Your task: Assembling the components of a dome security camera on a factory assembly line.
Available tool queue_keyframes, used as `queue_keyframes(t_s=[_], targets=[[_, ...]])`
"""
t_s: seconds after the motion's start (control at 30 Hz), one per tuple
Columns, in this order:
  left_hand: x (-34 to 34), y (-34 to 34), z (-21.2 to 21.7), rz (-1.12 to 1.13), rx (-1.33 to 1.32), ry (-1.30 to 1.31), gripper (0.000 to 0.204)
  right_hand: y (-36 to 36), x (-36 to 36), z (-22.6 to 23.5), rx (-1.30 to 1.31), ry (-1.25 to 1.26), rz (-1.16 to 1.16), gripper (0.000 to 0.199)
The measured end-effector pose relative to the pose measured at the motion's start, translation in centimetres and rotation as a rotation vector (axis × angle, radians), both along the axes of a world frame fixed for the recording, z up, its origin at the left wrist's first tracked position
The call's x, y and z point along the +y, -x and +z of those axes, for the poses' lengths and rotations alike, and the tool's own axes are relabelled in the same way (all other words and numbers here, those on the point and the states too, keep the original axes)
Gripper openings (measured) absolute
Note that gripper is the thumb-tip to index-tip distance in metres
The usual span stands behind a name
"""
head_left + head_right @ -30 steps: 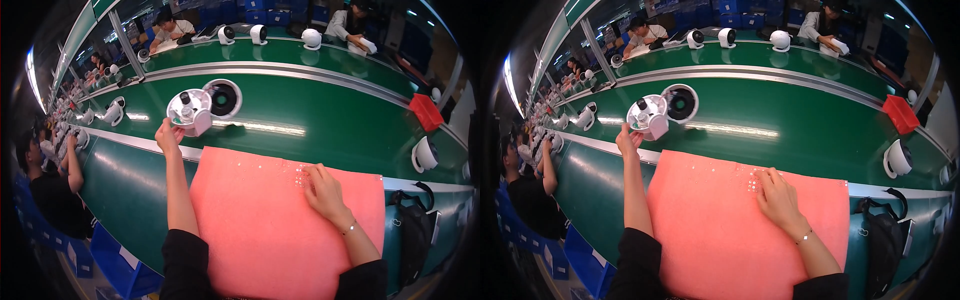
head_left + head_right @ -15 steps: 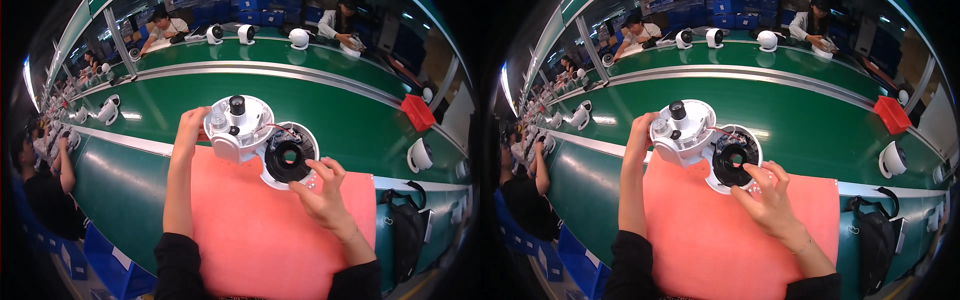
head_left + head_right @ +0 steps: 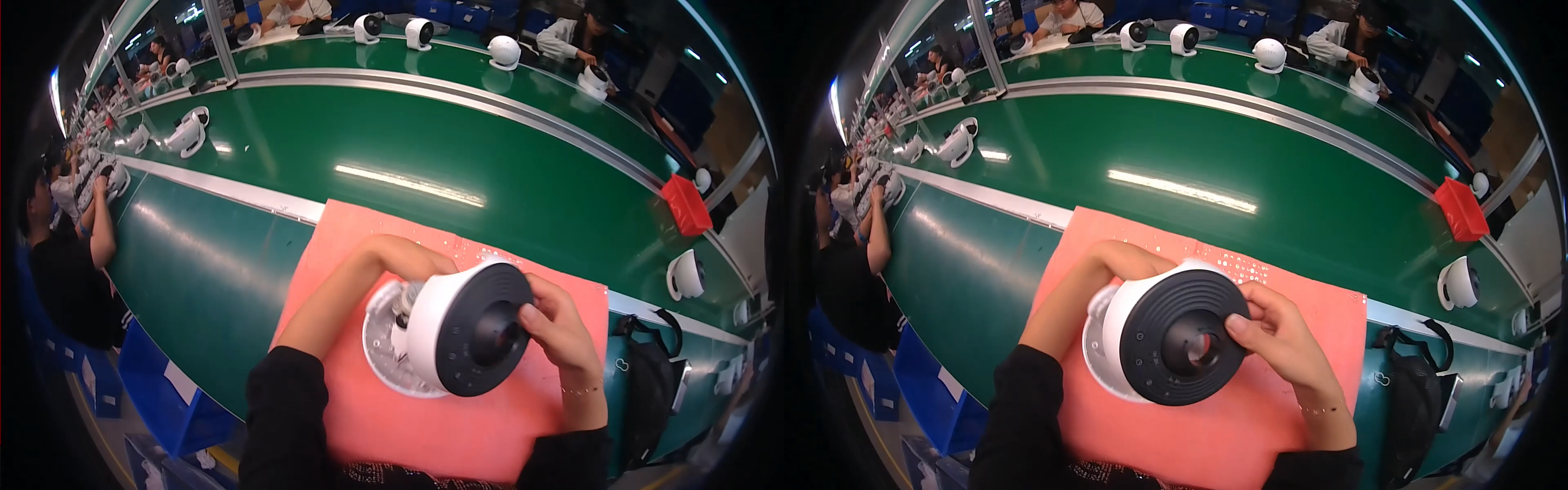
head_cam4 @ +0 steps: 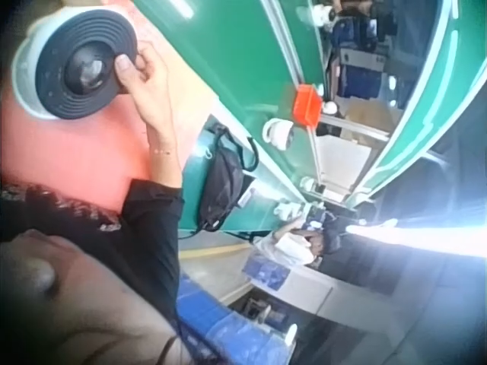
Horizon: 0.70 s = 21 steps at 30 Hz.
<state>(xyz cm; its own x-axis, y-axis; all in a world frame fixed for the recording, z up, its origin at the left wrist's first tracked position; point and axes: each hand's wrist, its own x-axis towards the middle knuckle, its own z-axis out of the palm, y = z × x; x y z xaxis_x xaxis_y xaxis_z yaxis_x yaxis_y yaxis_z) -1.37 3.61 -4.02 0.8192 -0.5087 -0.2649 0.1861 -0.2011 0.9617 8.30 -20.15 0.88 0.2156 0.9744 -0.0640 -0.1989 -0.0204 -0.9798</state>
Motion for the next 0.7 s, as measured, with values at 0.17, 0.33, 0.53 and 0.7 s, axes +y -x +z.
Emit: queue_keyframes(t_s=[0.17, 0.33, 0.53, 0.7], targets=[[1.5, 2.0, -7.6, -0.026, -0.056, -0.157, 0.039, 0.9, 1.8, -1.0, -0.025, 0.224, 0.211, 0.026], [-1.3, 4.8, 3.7, 0.490, -0.062, -0.160, 0.028, 0.2, 2.4, -2.2, -0.062, 0.266, 0.155, 0.030], [-5.4, 14.6, 8.1, 1.206, -0.112, -0.217, 0.017, 1.0, 1.7, -1.2, -0.051, 0.236, 0.078, 0.023], [-13.2, 18.7, 9.2, 1.037, -0.123, -0.117, 0.054, 4.0, -0.6, 3.4, -0.134, 0.091, 0.045, 0.038]])
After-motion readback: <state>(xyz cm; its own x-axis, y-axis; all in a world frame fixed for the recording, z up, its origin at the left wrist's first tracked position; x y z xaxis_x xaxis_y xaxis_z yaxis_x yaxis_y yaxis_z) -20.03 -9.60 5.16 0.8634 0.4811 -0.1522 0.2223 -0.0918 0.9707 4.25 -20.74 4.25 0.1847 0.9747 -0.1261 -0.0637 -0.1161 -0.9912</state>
